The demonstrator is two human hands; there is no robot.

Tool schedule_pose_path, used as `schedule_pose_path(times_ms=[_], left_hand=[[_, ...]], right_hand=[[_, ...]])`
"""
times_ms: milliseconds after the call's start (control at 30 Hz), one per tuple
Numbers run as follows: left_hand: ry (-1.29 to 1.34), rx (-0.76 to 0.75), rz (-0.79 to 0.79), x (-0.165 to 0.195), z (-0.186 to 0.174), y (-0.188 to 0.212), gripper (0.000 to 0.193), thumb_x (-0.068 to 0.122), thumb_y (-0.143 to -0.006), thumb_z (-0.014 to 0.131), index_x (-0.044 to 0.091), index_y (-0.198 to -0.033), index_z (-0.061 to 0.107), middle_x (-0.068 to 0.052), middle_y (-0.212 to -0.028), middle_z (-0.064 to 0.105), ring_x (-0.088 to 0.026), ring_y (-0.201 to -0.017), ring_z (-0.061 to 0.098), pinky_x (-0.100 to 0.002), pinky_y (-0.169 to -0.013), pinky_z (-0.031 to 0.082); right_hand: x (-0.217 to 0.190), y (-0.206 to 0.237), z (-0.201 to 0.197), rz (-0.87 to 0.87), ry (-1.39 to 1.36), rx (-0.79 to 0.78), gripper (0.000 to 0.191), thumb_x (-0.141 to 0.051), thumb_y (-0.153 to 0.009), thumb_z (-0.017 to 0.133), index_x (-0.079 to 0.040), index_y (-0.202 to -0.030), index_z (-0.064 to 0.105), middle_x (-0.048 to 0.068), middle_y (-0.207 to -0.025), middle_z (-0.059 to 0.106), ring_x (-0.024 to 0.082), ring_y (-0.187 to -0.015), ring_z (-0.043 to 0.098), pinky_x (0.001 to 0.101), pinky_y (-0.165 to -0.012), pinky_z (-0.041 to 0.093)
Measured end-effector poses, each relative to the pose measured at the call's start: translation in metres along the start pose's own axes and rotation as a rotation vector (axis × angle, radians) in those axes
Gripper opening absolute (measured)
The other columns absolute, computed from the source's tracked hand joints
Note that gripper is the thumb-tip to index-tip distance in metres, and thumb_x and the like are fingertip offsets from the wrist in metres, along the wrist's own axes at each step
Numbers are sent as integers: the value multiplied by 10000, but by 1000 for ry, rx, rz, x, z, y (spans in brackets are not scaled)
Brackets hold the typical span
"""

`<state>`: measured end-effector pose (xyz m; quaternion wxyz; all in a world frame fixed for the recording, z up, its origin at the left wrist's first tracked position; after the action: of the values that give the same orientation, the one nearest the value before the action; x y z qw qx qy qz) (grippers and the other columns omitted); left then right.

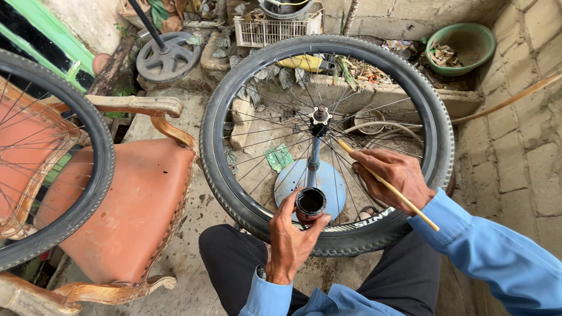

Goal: The person places a cloth on a plastic chair, then uses a paintbrush to apply black paint to the rim of a bicycle wheel mounted on a stand. The person repeatedly dips the brush into a small paint can and paints sections of the wheel rim.

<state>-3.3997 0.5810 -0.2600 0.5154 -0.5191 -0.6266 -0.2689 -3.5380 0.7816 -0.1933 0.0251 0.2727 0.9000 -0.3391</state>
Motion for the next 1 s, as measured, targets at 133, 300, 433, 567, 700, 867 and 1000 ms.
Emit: schedule_pose_path(times_ms=[133, 300, 433, 567, 700, 867, 1000], left_hand=[[24, 6, 31, 2, 1, 1, 692, 254, -754, 896, -18, -1319, 604, -181, -1206, 712, -292, -1104, 728, -401, -939, 607], [23, 11, 45, 4, 2, 2, 668, 261, -759, 894, -18, -1300, 619, -177, -1179, 725, -289, -1082, 741, -398, -934, 609], [20, 2, 53, 3, 1, 1, 669, 265, -766, 892, -20, -1301, 611, -181, -1178, 718, -291, -1083, 738, -403, -934, 607], [20, 3, 44, 2, 2, 2, 676, 268, -764, 889, -15, -1309, 605, -182, -1194, 711, -294, -1088, 736, -404, -936, 614], [10, 1, 47, 1, 2, 2, 658, 261, -764, 892, -8, -1298, 618, -180, -1188, 719, -296, -1092, 739, -401, -943, 616], [37, 1, 21, 1, 1, 3, 673, 247, -754, 892, -1, -1312, 611, -175, -1204, 715, -293, -1100, 736, -399, -942, 619], [19, 1, 17, -1, 2, 3, 655, 239, -750, 893, 12, -1302, 622, -169, -1202, 718, -292, -1100, 736, -402, -938, 619]], right_hand=[[3, -2, 14, -32, 36, -12, 286, -115, -880, 743, -68, -1163, 740, 121, -1035, 767, 276, -788, 740, 373, -641, 608], [7, -1, 21, -14, 89, -22, 306, -125, -891, 742, -70, -1192, 741, 122, -1032, 766, 274, -778, 741, 371, -624, 606], [11, -1, 22, 41, 102, -18, 298, -134, -892, 741, -89, -1187, 744, 110, -1026, 773, 274, -780, 741, 377, -609, 601], [13, -2, 23, 76, 138, -70, 276, -113, -913, 727, -79, -1186, 749, 96, -1041, 786, 260, -769, 751, 371, -566, 594], [12, -3, 25, 53, 56, -66, 274, -126, -906, 721, -83, -1174, 759, 110, -1039, 775, 260, -753, 747, 358, -616, 617], [17, -5, 23, 47, 103, -56, 244, -130, -937, 722, -79, -1172, 762, 118, -1030, 776, 248, -729, 753, 350, -576, 609], [26, -7, 20, 98, 110, -67, 270, -127, -908, 726, -78, -1169, 773, 112, -1019, 787, 263, -694, 743, 375, -533, 588]])
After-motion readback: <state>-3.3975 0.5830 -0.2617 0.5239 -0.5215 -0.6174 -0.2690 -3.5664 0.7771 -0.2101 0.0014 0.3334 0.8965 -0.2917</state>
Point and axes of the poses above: each hand's wrist, its own y-axis away from the middle knuckle, its own z-axis out of the palm, x = y × z, the point moved 1 cm from there along -y, towards the middle knuckle
